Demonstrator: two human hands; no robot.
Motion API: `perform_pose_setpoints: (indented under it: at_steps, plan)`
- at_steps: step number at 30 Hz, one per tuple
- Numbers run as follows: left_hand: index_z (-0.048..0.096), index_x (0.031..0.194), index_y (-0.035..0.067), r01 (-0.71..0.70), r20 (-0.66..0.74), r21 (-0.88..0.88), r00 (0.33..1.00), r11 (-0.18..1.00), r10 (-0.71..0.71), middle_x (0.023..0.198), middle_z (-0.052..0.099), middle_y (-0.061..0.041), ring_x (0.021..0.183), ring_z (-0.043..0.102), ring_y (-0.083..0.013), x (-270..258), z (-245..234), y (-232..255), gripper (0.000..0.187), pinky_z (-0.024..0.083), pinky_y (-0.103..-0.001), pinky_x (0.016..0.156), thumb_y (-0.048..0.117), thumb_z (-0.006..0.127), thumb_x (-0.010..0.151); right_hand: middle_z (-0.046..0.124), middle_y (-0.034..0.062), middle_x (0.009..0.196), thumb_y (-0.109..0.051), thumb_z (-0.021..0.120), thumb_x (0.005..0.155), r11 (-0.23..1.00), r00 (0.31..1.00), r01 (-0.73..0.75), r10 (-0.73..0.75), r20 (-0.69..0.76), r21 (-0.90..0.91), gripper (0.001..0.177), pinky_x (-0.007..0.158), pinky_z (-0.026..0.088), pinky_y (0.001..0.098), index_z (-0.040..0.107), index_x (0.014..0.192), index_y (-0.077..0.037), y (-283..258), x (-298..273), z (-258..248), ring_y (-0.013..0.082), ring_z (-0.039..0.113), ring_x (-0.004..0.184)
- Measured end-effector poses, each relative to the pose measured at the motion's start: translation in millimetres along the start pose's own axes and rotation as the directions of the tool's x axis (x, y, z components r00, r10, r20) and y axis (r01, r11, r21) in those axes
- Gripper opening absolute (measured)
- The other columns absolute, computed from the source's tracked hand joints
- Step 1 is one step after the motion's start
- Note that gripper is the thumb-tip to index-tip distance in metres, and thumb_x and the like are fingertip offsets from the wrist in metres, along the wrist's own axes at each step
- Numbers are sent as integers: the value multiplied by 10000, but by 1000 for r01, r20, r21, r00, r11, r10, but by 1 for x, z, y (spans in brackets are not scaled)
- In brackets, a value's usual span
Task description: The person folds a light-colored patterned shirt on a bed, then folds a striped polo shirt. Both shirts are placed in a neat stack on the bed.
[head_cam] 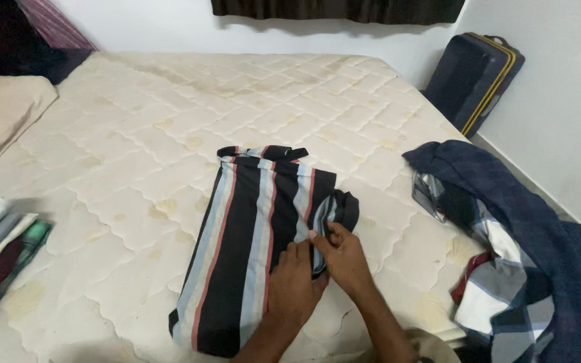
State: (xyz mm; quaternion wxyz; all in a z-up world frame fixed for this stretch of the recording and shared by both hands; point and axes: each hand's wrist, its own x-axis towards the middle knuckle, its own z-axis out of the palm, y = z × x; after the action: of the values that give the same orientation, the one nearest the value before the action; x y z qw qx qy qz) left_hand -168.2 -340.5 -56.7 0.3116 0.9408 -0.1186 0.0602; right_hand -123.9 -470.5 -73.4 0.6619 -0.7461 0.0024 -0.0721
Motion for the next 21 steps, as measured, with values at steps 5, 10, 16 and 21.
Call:
perform_pose_setpoints:
  at_steps: [5, 10, 16, 21]
  plan:
    - [577, 1278, 40, 40, -11, -92, 999, 995, -41, 1113, 675, -155, 1052, 659, -327, 21, -1, -10, 542, 550, -432, 868, 196, 799, 809, 699, 87, 858, -259, 719, 963, 997, 997, -73, 73, 7, -29, 653, 713, 512, 229, 488, 1464, 90, 1, 5, -1, 95, 639, 799]
    - [692, 1173, 50, 115, -26, -178, 992, 977, -121, 939, 739, -211, 909, 726, -378, 35, 1, -32, 330, 550, -467, 819, 124, 680, 852, 771, 118, 855, -233, 673, 939, 984, 989, -143, 147, -33, 109, 570, 674, 547, 282, 548, 1420, 45, 5, 11, -6, 157, 710, 744]
    - [749, 859, -34, 313, 111, -652, 940, 691, -322, 672, 657, -129, 623, 596, -212, 55, 0, -56, 280, 456, -385, 597, 181, 585, 933, 778, 122, 1080, -215, 639, 981, 992, 995, -8, -5, 99, 123, 483, 798, 585, 293, 543, 1399, 9, 17, 15, 2, 168, 717, 960]
    - [723, 833, -43, 257, -45, -714, 912, 651, -409, 642, 614, -58, 596, 539, -129, 73, 0, -73, 299, 427, -350, 555, 205, 598, 945, 711, 111, 1288, -250, 595, 997, 997, 969, 54, -65, 239, 53, 493, 849, 553, 314, 514, 1439, -49, 22, 6, 25, 178, 671, 1077]
